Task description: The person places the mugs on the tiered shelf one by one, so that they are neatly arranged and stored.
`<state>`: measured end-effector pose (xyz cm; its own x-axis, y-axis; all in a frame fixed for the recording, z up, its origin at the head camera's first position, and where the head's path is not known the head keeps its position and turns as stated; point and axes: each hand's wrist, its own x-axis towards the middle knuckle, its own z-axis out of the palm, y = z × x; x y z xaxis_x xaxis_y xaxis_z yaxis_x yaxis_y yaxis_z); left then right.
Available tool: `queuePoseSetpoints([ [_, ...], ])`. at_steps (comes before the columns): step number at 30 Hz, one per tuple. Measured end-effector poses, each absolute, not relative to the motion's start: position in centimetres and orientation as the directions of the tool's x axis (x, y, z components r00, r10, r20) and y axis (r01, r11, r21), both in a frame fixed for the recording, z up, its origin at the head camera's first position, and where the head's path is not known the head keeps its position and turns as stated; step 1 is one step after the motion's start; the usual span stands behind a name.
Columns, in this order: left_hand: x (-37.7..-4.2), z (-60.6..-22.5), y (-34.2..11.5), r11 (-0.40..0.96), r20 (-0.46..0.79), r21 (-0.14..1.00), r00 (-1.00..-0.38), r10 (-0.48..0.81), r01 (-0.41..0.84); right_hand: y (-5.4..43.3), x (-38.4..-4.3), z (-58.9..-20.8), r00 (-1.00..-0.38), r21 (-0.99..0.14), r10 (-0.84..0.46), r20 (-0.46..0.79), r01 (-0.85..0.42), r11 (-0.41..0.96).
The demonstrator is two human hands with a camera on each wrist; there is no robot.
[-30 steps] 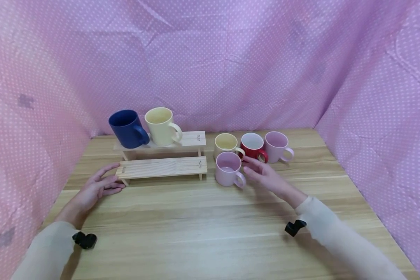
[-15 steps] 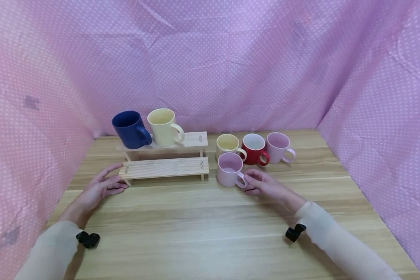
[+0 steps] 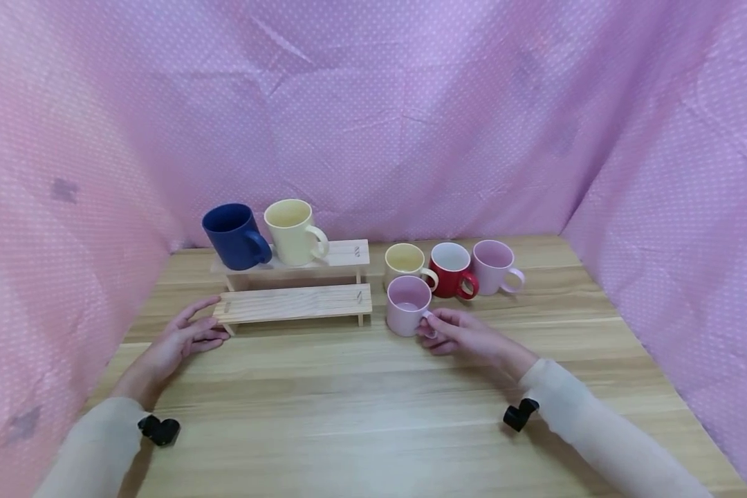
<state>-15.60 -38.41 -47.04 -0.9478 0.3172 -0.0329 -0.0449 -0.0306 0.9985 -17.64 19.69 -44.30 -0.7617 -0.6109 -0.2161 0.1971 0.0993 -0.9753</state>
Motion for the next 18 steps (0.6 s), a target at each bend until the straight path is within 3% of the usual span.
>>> queuePoseSetpoints([
  [18,-15.75,-46.77,-38.54,-0.069,-0.036,0.996,-0.941,0.338,-0.062,18.92,-17.63,-44.28,-0.759,-0.966,-0.599,-0.254,0.234,0.113],
])
